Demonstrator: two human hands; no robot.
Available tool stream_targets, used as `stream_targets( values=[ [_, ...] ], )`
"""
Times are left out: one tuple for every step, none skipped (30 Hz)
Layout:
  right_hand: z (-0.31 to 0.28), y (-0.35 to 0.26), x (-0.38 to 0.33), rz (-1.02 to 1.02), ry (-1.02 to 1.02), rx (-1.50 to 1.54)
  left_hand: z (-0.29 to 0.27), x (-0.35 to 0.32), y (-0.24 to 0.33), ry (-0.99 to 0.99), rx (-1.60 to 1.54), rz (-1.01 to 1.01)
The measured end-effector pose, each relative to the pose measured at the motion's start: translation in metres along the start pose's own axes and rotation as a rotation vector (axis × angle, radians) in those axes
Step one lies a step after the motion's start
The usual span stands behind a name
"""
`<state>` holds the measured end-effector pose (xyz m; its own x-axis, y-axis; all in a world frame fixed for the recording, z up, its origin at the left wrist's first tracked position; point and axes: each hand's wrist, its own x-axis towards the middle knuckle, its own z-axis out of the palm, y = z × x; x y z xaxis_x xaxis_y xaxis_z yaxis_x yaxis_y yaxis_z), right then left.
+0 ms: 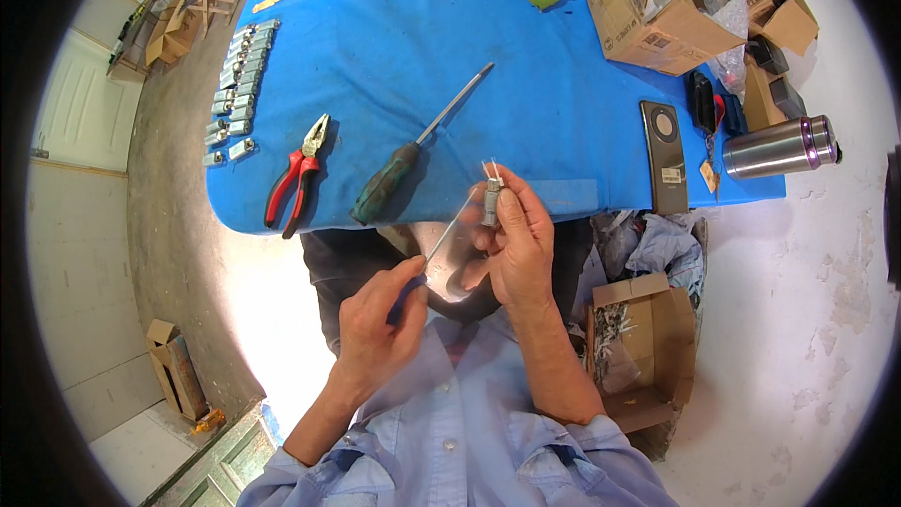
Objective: The person assembles a small metal hardware component by hand, using a screwdriver to tighten a fastener and pliers to hold the parts in place.
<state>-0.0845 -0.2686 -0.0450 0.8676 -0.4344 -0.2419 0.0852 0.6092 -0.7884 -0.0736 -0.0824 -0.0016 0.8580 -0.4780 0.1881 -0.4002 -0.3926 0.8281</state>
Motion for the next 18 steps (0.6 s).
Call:
stream_targets(
  values=[
    [-0.0012,-0.0009,-0.0005,0.003,-0.009,0.008,-0.0006,0.0004,0.0005,-0.002,0.004,0.003],
    [-0.0013,-0.0013,-0.0008,-0.003,-0.008,0.017,-0.0011,0.0006,0.0010,-0.004,0.008,0.006],
    [-0.0011,-0.0012,-0.0009,-0.007,-0.009,0.028,-0.0018,0.0004,0.0017,-0.009,0.013,0.005],
    [-0.0010,-0.0011,-0.0012,-0.012,-0.010,0.039,-0.0024,0.0003,0.0025,-0.014,0.017,0.003],
    [-0.0010,-0.0014,-0.0018,-0.014,-0.015,0.041,-0.0028,0.0001,0.0031,-0.020,0.022,0.002],
    [-0.0011,-0.0015,-0.0021,-0.016,-0.022,0.043,-0.0021,-0.0002,0.0021,-0.014,0.020,0.012],
    [-0.0011,-0.0017,-0.0025,-0.018,-0.028,0.045,-0.0011,-0.0005,0.0007,-0.009,0.018,0.021],
    [-0.0002,-0.0027,-0.0030,-0.006,-0.022,0.040,-0.0004,-0.0007,-0.0002,-0.003,0.016,0.031],
    [0.0013,-0.0048,-0.0039,0.006,-0.014,0.034,-0.0011,-0.0003,0.0008,-0.015,0.022,0.020],
    [0.0022,-0.0062,-0.0045,0.018,-0.006,0.028,-0.0024,0.0002,0.0025,-0.027,0.028,0.010],
    [0.0024,-0.0067,-0.0050,0.011,-0.006,0.015,-0.0031,0.0005,0.0035,-0.039,0.033,-0.001],
    [0.0027,-0.0070,-0.0053,0.004,-0.007,0.003,-0.0029,0.0004,0.0038,-0.036,0.028,-0.004],
    [0.0031,-0.0074,-0.0057,-0.003,-0.008,-0.010,-0.0023,0.0003,0.0038,-0.034,0.022,-0.006],
    [0.0040,-0.0084,-0.0065,-0.002,-0.004,-0.026,-0.0018,0.0002,0.0038,-0.032,0.016,-0.009],
    [0.0052,-0.0092,-0.0075,0.000,-0.001,-0.041,-0.0015,-0.0003,0.0033,-0.030,0.016,-0.009],
    [0.0059,-0.0094,-0.0084,0.002,0.002,-0.055,-0.0012,-0.0007,0.0028,-0.028,0.015,-0.008],
    [0.0062,-0.0088,-0.0090,-0.010,-0.006,-0.080,-0.0011,-0.0009,0.0027,-0.026,0.015,-0.008],
    [0.0067,-0.0082,-0.0096,-0.023,-0.014,-0.104,-0.0010,-0.0007,0.0029,-0.026,0.016,-0.009]
  ],
)
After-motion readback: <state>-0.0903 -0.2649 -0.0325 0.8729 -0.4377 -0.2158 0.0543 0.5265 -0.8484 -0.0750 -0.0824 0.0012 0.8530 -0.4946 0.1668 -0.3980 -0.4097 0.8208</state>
